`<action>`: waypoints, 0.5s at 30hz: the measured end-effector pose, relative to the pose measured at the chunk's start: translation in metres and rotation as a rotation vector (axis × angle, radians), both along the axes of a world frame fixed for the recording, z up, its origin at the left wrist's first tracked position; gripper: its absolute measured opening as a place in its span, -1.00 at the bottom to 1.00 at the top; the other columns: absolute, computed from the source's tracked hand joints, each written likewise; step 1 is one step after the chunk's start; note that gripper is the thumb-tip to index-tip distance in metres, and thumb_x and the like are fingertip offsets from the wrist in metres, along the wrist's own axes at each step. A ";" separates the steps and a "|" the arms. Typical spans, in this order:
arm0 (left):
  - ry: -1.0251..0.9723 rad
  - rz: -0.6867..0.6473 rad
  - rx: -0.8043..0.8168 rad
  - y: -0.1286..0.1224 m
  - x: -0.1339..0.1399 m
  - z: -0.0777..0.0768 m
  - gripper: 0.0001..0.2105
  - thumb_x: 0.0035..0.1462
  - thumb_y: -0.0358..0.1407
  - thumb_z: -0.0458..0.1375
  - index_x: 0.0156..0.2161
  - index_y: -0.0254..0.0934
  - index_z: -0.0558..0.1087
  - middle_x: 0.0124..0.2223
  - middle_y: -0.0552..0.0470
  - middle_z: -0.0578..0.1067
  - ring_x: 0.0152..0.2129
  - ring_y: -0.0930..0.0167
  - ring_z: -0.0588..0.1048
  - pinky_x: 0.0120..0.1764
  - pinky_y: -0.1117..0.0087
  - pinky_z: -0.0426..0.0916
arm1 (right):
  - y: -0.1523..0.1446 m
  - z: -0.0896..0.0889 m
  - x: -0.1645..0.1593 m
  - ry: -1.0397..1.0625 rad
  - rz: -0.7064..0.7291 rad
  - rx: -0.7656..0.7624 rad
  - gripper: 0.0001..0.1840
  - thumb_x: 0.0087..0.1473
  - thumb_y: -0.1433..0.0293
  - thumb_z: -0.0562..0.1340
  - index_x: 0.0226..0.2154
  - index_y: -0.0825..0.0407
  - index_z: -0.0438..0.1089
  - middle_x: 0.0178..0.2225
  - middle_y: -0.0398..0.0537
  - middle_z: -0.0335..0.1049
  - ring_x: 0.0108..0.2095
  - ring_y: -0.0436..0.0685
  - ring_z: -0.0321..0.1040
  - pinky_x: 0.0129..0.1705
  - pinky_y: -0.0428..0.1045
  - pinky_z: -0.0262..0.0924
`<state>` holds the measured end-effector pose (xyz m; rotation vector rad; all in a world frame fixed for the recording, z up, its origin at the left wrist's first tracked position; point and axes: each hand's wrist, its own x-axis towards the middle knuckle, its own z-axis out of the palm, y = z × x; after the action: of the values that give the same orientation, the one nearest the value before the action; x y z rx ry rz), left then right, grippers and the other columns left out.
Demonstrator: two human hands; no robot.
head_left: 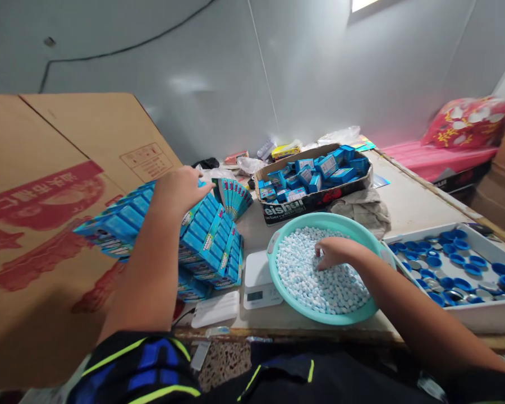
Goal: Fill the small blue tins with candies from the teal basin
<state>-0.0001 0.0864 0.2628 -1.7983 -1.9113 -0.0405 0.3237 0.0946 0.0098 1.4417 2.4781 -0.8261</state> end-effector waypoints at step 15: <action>-0.538 -0.369 -0.307 0.167 0.177 -0.149 -0.57 0.23 0.00 0.19 -0.02 -0.32 0.58 0.04 -0.19 0.61 0.01 0.20 0.55 0.00 0.35 0.36 | 0.011 0.008 0.000 0.100 0.019 0.017 -0.65 -0.01 0.34 0.46 -0.12 0.04 0.64 -0.27 -0.10 0.59 -0.30 0.07 0.43 -0.34 -0.10 0.11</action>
<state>0.1770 0.2529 0.1135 -2.5326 -1.9742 -0.4181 0.3232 0.1052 0.0176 1.4131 2.5728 -0.8965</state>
